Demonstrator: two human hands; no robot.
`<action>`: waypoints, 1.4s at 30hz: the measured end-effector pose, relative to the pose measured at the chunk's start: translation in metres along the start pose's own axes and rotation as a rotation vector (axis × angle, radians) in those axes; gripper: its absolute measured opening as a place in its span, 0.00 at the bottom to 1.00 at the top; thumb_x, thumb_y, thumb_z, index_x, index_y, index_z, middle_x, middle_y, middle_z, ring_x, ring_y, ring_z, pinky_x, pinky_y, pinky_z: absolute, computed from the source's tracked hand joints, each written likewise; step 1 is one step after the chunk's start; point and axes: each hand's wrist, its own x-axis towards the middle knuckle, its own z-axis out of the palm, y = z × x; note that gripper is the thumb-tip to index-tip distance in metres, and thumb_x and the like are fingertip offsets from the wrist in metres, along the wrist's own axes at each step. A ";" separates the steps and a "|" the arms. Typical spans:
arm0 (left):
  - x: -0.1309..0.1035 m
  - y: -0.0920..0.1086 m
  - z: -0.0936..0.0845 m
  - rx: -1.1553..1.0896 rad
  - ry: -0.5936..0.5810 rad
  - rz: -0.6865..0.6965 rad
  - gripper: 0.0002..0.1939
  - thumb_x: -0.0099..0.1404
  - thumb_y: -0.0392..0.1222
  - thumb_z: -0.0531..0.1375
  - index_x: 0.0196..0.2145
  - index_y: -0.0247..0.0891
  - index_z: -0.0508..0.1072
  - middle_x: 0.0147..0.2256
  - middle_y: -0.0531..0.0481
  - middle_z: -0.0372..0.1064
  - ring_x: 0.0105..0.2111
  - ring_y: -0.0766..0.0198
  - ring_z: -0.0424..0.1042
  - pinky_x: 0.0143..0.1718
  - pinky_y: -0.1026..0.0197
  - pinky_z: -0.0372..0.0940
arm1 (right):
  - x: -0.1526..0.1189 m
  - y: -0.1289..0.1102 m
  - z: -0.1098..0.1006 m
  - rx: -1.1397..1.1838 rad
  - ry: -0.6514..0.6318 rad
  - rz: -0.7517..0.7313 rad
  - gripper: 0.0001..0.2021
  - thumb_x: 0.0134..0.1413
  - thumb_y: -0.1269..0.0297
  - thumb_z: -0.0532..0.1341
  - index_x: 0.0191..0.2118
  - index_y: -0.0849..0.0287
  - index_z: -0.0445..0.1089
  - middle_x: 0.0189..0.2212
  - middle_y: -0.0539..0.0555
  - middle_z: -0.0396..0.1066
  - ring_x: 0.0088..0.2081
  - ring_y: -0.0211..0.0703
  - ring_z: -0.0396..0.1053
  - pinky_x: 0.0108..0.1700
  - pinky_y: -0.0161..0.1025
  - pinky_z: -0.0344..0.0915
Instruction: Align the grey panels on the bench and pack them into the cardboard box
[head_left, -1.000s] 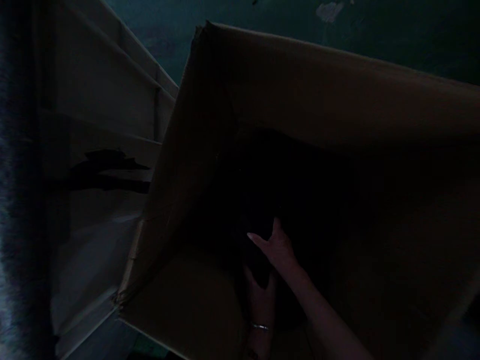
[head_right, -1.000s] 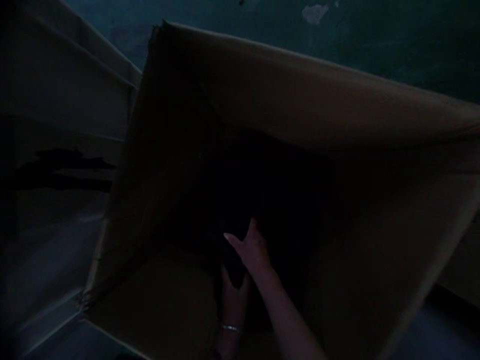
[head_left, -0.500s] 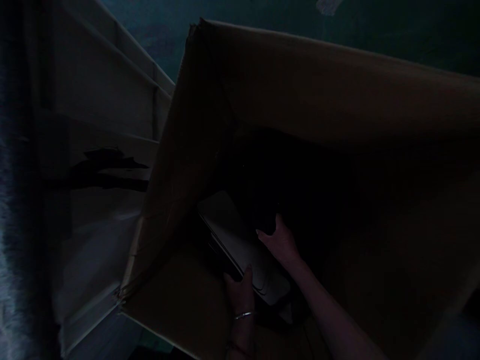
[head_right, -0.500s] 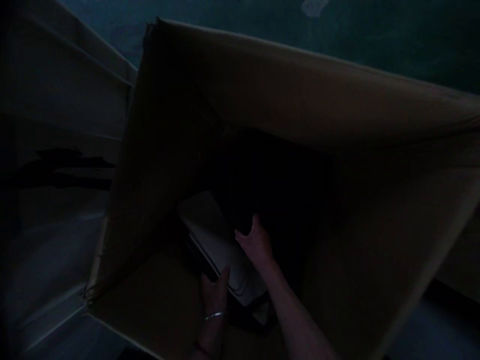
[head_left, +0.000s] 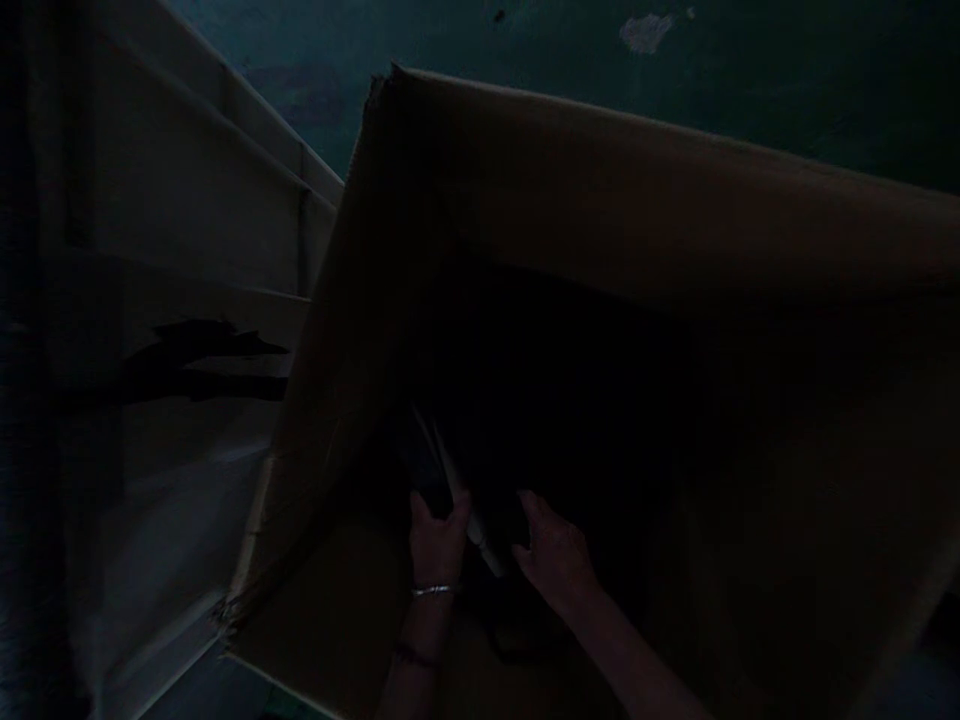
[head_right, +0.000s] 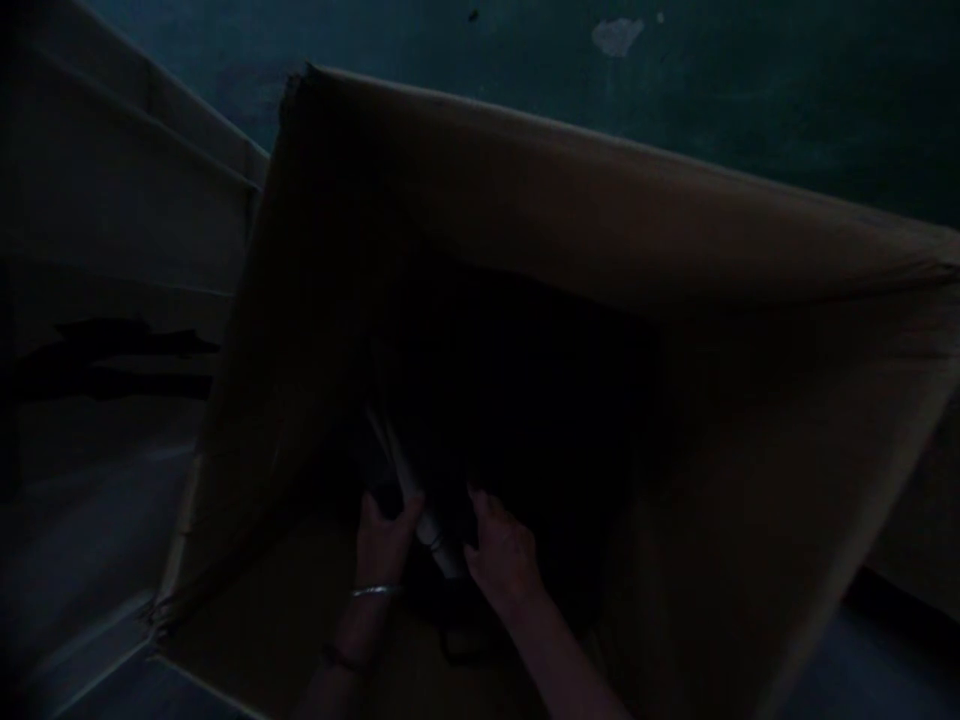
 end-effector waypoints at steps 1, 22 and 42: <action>0.005 0.001 0.006 -0.006 -0.027 0.000 0.24 0.55 0.47 0.59 0.47 0.33 0.61 0.42 0.39 0.69 0.44 0.53 0.69 0.45 0.55 0.63 | 0.004 -0.002 0.004 -0.010 -0.010 0.006 0.29 0.44 0.74 0.59 0.55 0.61 0.55 0.49 0.59 0.64 0.47 0.47 0.65 0.46 0.40 0.62; -0.003 0.018 0.033 -0.028 0.123 -0.141 0.50 0.46 0.51 0.64 0.58 0.29 0.41 0.54 0.29 0.51 0.54 0.44 0.57 0.53 0.50 0.57 | 0.125 -0.018 -0.119 -0.219 0.592 0.349 0.31 0.53 0.48 0.51 0.54 0.70 0.57 0.49 0.70 0.59 0.50 0.65 0.56 0.46 0.55 0.57; 0.005 0.008 0.041 -0.014 0.129 -0.152 0.51 0.45 0.51 0.65 0.57 0.27 0.42 0.53 0.27 0.53 0.53 0.43 0.58 0.52 0.48 0.57 | 0.205 -0.049 -0.137 0.239 0.585 0.402 0.43 0.35 0.44 0.63 0.54 0.70 0.53 0.45 0.70 0.63 0.49 0.58 0.62 0.47 0.48 0.61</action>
